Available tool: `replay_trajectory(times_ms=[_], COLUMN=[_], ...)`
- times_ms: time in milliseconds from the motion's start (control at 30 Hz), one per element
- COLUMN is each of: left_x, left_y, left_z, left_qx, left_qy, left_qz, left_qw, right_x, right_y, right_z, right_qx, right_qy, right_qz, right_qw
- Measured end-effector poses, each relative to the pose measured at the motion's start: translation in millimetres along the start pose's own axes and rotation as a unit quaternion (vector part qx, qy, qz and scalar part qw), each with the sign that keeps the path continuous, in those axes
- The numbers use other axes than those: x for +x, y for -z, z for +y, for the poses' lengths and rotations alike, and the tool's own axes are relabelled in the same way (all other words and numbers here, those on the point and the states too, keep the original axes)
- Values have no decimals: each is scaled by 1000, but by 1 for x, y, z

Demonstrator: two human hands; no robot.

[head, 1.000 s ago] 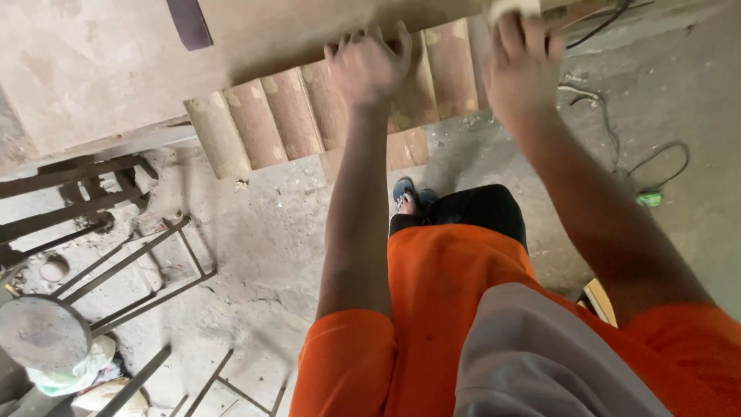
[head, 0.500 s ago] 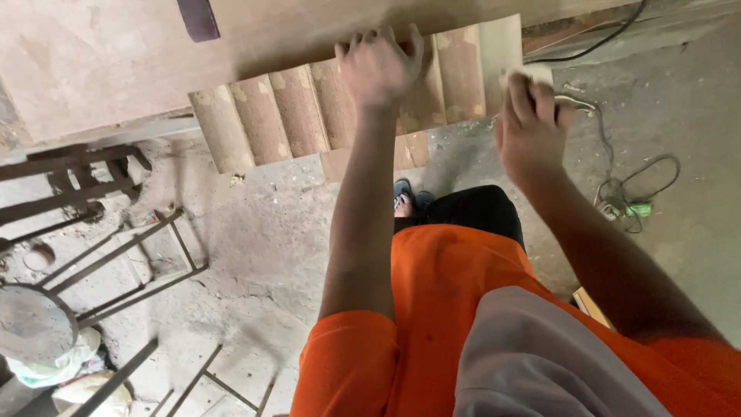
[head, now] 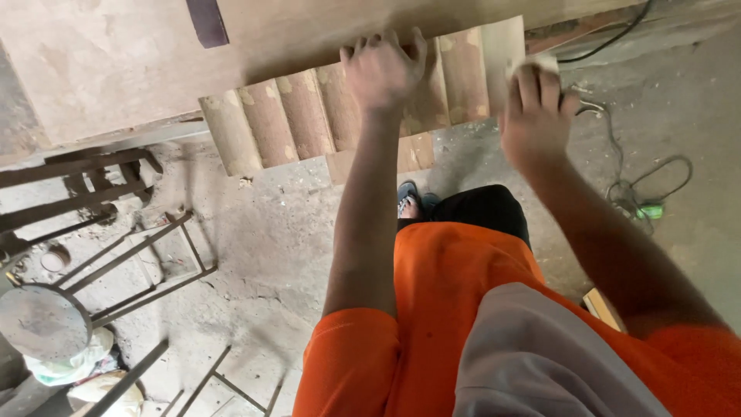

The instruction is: The person sands a wooden frame piece with a sanding block, then moves to a workbench to sand a grooved wooden panel. They use a sanding block to smooth the grooves and edges of the panel.

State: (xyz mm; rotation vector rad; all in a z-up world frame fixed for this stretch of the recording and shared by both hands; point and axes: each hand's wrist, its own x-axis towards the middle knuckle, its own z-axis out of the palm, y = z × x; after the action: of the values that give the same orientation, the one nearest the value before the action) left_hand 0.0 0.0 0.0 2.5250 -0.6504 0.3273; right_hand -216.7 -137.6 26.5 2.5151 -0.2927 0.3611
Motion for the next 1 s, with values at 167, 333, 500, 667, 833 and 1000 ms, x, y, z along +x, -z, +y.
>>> replay_trajectory(times_ms=[167,333,500,667,833,1000], left_x=[0,-3,0,5,0,0], left_y=[-1,3,2,5,-1,-1], left_z=[-1,2,0,1,5,2], left_qx=[26,20,25,26,42,35], left_qy=[-1,-3,-10,-1,-6,-14], left_qz=[-39,-26,-7,-34,-23,-14], left_qw=[999,999,1000,999,999,999], right_x=[66,3,64,35,28,67], right_y=[-17,29,-25,23,19,-29], right_z=[9,-3,10,0,5,4], right_qx=[-17,-61,-6,-37,-54,7], right_qy=[-10,-4,-1,-23,-36,-47], right_qz=[132,34,88,84,61,97], right_qw=[991,998,996,996,996,994])
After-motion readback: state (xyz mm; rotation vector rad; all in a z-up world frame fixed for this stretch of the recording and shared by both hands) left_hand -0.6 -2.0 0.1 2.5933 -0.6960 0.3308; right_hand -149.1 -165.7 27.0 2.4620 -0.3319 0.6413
